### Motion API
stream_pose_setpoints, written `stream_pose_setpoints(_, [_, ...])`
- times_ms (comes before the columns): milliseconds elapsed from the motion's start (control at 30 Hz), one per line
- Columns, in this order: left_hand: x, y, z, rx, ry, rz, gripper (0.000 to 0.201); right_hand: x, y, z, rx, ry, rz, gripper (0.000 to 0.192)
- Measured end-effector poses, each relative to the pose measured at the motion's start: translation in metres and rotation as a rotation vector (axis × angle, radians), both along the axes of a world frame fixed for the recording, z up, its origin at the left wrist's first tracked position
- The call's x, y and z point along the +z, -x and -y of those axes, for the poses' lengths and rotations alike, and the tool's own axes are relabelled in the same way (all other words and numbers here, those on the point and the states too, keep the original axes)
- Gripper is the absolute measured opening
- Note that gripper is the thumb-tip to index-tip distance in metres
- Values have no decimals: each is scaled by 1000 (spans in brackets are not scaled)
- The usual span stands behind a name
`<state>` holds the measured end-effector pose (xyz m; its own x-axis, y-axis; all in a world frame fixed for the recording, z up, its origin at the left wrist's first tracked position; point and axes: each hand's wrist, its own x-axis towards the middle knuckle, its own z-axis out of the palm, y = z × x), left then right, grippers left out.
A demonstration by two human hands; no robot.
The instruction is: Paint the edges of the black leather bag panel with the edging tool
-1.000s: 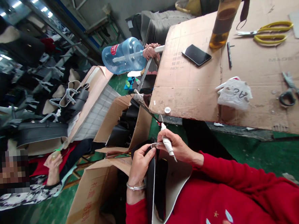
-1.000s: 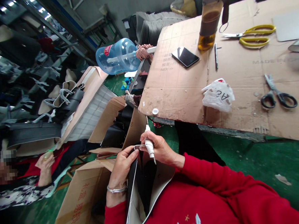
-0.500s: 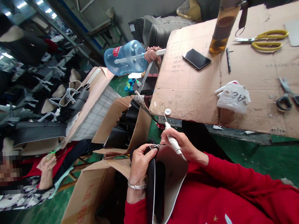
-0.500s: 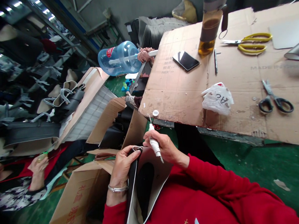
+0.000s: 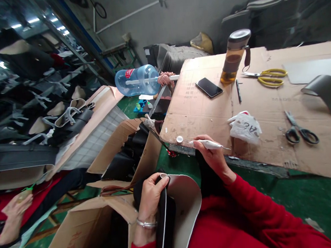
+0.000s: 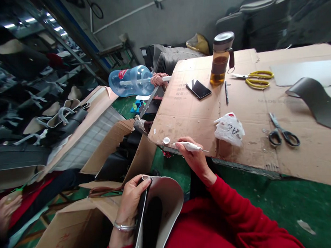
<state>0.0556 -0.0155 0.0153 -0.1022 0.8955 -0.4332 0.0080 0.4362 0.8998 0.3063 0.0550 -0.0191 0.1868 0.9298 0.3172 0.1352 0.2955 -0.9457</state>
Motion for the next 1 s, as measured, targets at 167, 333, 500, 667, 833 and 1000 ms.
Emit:
stream_pose_setpoints(167, [-2, 6, -11, 191, -41, 57, 38, -1, 4, -11, 69, -44, 103, 32])
stream_pose_setpoints(333, [-5, -8, -17, 137, -22, 89, 37, -6, 9, -21, 92, -75, 225, 32])
stream_pose_setpoints(500, [-7, -15, -16, 62, -3, 81, 32, -10, 9, -23, 97, -81, 259, 29])
stream_pose_setpoints(667, [-4, -19, -16, -6, -12, 15, 27, -10, 6, -27, 108, -17, 212, 34])
stream_pose_setpoints(833, [0, -22, -16, -44, -15, -35, 25, -12, 4, -32, 53, 23, 81, 42])
stream_pose_setpoints(1000, [-1, -20, -17, -64, -46, -85, 22, -11, 4, -37, 16, 105, -156, 47])
